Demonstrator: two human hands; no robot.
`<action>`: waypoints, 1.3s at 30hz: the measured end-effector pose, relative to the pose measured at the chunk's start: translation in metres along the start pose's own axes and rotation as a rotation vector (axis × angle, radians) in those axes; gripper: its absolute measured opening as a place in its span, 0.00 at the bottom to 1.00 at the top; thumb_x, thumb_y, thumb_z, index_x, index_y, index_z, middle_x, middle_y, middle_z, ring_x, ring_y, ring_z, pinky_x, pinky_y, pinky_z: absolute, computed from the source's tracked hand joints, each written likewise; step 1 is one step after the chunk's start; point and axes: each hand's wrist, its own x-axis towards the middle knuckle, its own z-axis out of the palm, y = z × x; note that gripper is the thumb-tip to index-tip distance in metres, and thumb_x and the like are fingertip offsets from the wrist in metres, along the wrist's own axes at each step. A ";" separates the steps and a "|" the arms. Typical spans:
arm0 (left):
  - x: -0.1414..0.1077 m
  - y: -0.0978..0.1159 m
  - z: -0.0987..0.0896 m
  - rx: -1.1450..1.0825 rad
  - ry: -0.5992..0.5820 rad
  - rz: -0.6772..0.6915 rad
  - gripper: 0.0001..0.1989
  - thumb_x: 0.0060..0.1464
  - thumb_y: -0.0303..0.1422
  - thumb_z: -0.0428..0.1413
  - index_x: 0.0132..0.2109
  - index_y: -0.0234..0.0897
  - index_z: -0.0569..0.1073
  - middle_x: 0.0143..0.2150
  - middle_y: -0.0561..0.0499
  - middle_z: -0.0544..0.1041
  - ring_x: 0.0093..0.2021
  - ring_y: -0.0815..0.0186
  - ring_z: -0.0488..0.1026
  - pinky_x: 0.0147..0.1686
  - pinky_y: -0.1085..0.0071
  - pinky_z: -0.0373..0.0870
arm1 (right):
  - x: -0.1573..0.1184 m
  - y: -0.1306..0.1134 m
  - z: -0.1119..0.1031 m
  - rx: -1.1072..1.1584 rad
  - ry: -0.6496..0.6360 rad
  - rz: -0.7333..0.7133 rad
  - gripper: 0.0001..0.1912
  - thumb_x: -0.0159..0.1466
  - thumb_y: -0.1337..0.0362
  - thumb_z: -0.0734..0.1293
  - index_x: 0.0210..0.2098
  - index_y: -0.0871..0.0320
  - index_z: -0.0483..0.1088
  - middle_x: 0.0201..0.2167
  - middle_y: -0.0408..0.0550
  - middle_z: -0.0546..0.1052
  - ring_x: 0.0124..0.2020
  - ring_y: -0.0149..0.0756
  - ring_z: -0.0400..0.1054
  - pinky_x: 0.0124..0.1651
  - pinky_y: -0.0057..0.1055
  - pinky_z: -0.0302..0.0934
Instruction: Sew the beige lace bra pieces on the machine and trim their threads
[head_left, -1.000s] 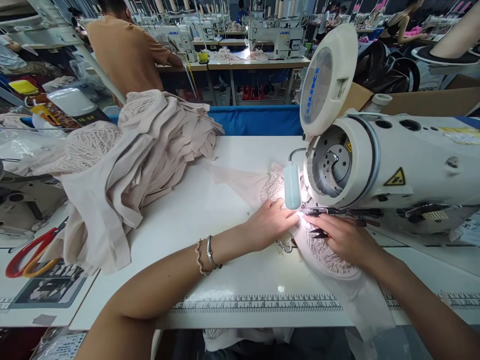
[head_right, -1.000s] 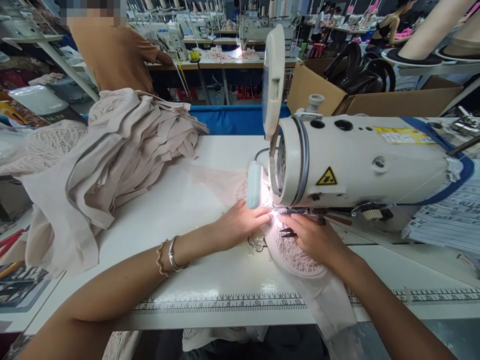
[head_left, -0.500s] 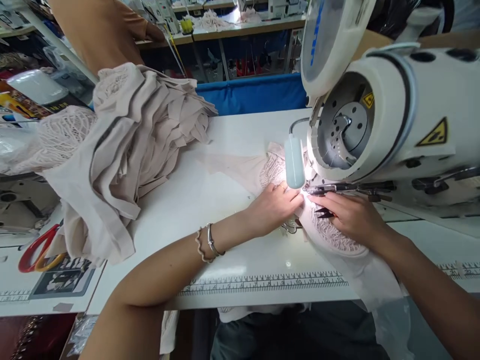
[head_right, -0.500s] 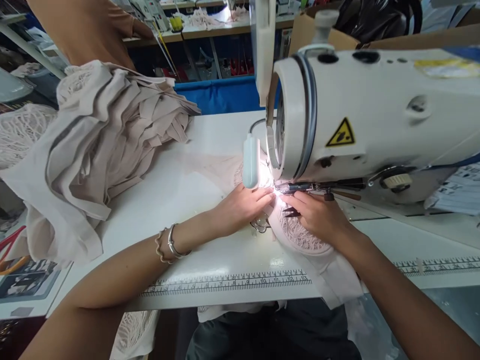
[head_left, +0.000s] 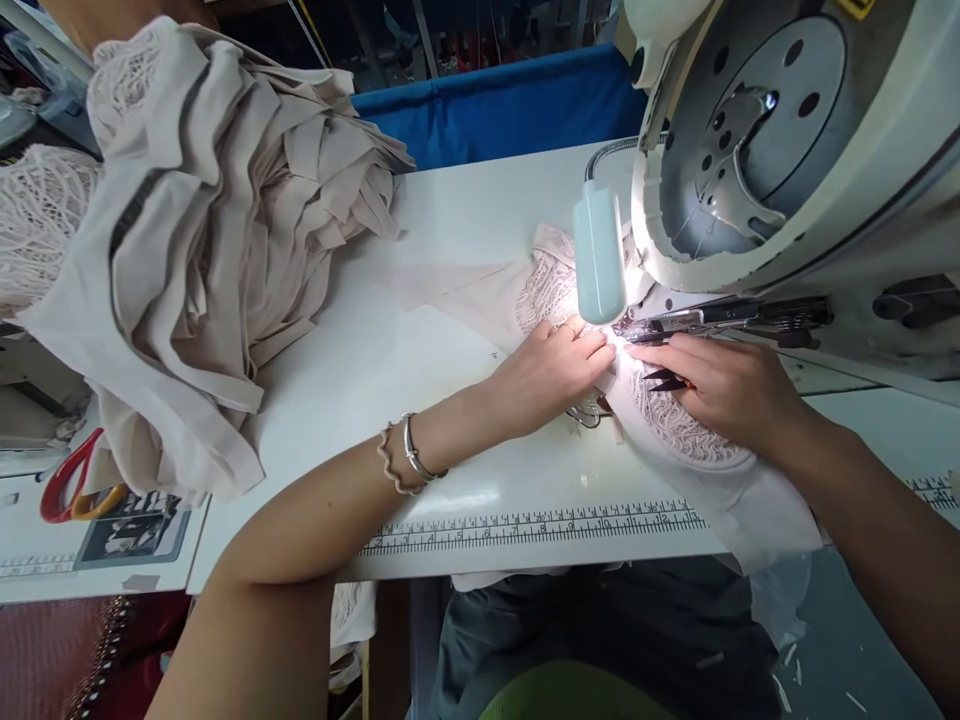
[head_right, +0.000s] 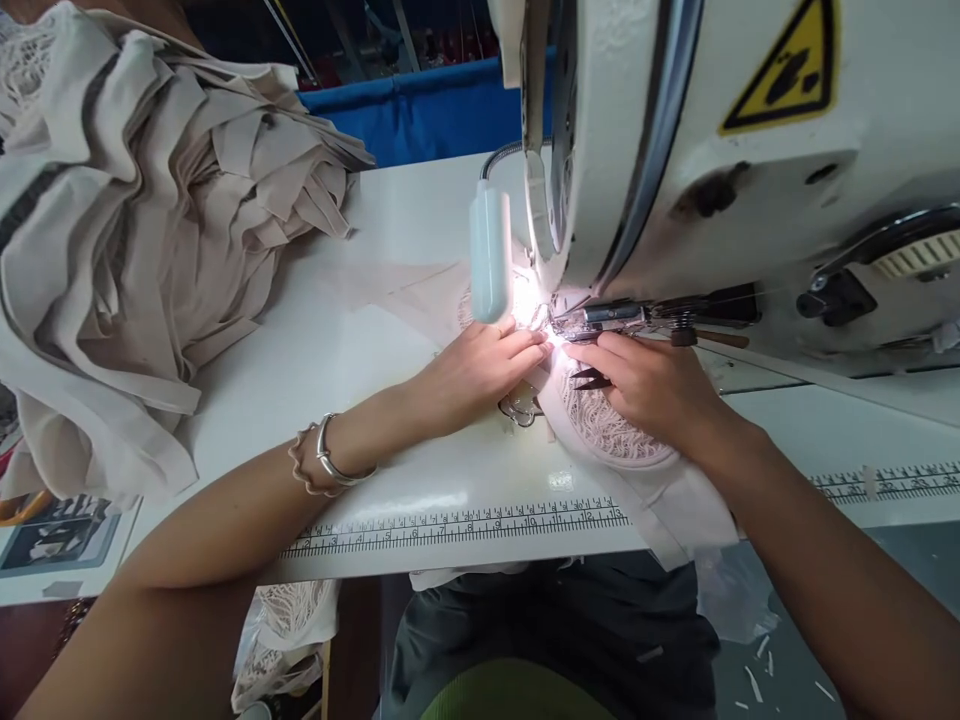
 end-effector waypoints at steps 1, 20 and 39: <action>0.000 0.000 0.000 -0.003 -0.004 -0.002 0.15 0.70 0.20 0.42 0.49 0.31 0.72 0.50 0.43 0.76 0.47 0.57 0.69 0.37 0.63 0.59 | 0.000 0.000 0.000 -0.004 -0.002 0.000 0.23 0.62 0.75 0.60 0.51 0.55 0.77 0.26 0.39 0.75 0.28 0.32 0.68 0.31 0.28 0.60; 0.000 -0.006 0.000 -0.113 -0.002 -0.015 0.16 0.67 0.16 0.42 0.48 0.33 0.72 0.51 0.43 0.77 0.46 0.60 0.71 0.37 0.63 0.61 | 0.002 0.000 -0.001 -0.021 -0.003 -0.026 0.23 0.62 0.76 0.59 0.51 0.56 0.78 0.26 0.40 0.76 0.27 0.32 0.67 0.33 0.30 0.61; 0.001 -0.011 0.001 -0.143 0.012 -0.020 0.20 0.60 0.13 0.40 0.46 0.34 0.72 0.47 0.44 0.79 0.47 0.58 0.72 0.50 0.58 0.63 | 0.002 0.001 -0.003 0.047 -0.009 -0.050 0.26 0.58 0.80 0.57 0.51 0.59 0.74 0.29 0.42 0.75 0.29 0.32 0.69 0.32 0.28 0.62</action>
